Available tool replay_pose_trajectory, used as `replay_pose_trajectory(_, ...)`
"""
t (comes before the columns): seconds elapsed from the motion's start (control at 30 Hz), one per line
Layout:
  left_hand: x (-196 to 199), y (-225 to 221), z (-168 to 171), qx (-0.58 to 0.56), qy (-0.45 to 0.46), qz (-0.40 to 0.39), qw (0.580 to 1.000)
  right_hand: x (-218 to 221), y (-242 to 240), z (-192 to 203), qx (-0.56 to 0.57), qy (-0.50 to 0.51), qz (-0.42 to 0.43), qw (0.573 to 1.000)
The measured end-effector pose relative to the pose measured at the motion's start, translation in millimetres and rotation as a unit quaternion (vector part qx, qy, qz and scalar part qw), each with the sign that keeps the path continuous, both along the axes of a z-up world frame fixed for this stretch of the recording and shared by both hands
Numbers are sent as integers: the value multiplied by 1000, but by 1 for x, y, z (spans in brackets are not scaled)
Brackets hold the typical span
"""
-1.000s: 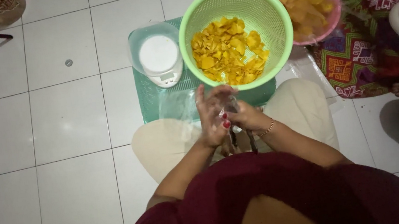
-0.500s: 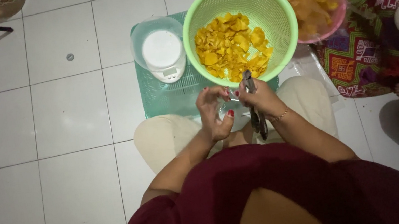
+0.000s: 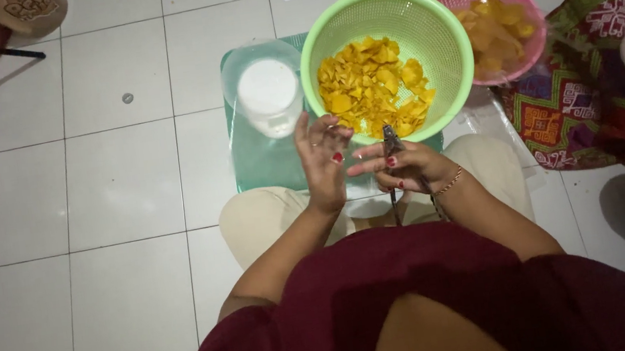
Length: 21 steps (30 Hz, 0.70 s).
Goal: A person sitting on the floor uses metal tongs to transfer chips from a large green basket into small plastic bags.
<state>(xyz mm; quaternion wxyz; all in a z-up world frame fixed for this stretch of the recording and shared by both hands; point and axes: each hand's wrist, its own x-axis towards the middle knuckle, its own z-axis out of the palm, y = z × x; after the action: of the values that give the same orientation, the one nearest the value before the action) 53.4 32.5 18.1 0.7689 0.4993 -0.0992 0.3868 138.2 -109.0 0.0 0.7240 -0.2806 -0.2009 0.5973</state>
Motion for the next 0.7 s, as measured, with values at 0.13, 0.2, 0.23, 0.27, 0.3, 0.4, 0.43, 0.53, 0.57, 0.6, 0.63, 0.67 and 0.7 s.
replay_pose_trajectory(0.13, 7, -2, -4, -158, 40, -63, 985, 3, 4, -3, 46, -4, 18, 999)
replay_pose_trajectory(0.2, 9, -4, -6, -195, 32, -76, 977, 6, 4, -5, 61, -3, 32, 998)
replay_pose_trajectory(0.23, 8, -6, -7, -192, 58, -69, 977, 6, 4, -5, 62, 10, 36, 997)
replay_pose_trajectory(0.27, 7, -9, -8, -190, 84, -62, 976, 6, 4, -5, 63, 23, 41, 997)
replay_pose_trajectory(0.3, 7, -10, -10, -191, 86, -62, 976, 4, 4, -3, 62, 25, 40, 997)
replay_pose_trajectory(0.4, 7, -10, -20, -186, 147, -41, 971, -1, 1, 2, 14, 45, 6, 999)
replay_pose_trajectory(0.43, 8, -9, -24, -221, 161, -40, 961, -2, 1, 5, -1, 51, 1, 999)
replay_pose_trajectory(0.53, 7, -6, -30, -265, 184, -31, 946, -5, 2, 18, -19, 61, -2, 998)
replay_pose_trajectory(0.57, 7, -5, -29, -273, 193, -24, 942, -6, 3, 24, -22, 63, -1, 998)
replay_pose_trajectory(0.6, 6, -5, -27, -275, 195, -23, 941, -6, 3, 25, -23, 65, -1, 998)
replay_pose_trajectory(0.63, 4, -6, -25, -257, 202, -13, 945, -7, 3, 25, -30, 55, 0, 998)
replay_pose_trajectory(0.67, 2, -6, -24, -239, 210, -2, 948, -8, 3, 24, -37, 45, 0, 998)
replay_pose_trajectory(0.7, 2, -7, -25, -241, 212, 1, 947, -9, 3, 26, -39, 48, 3, 998)
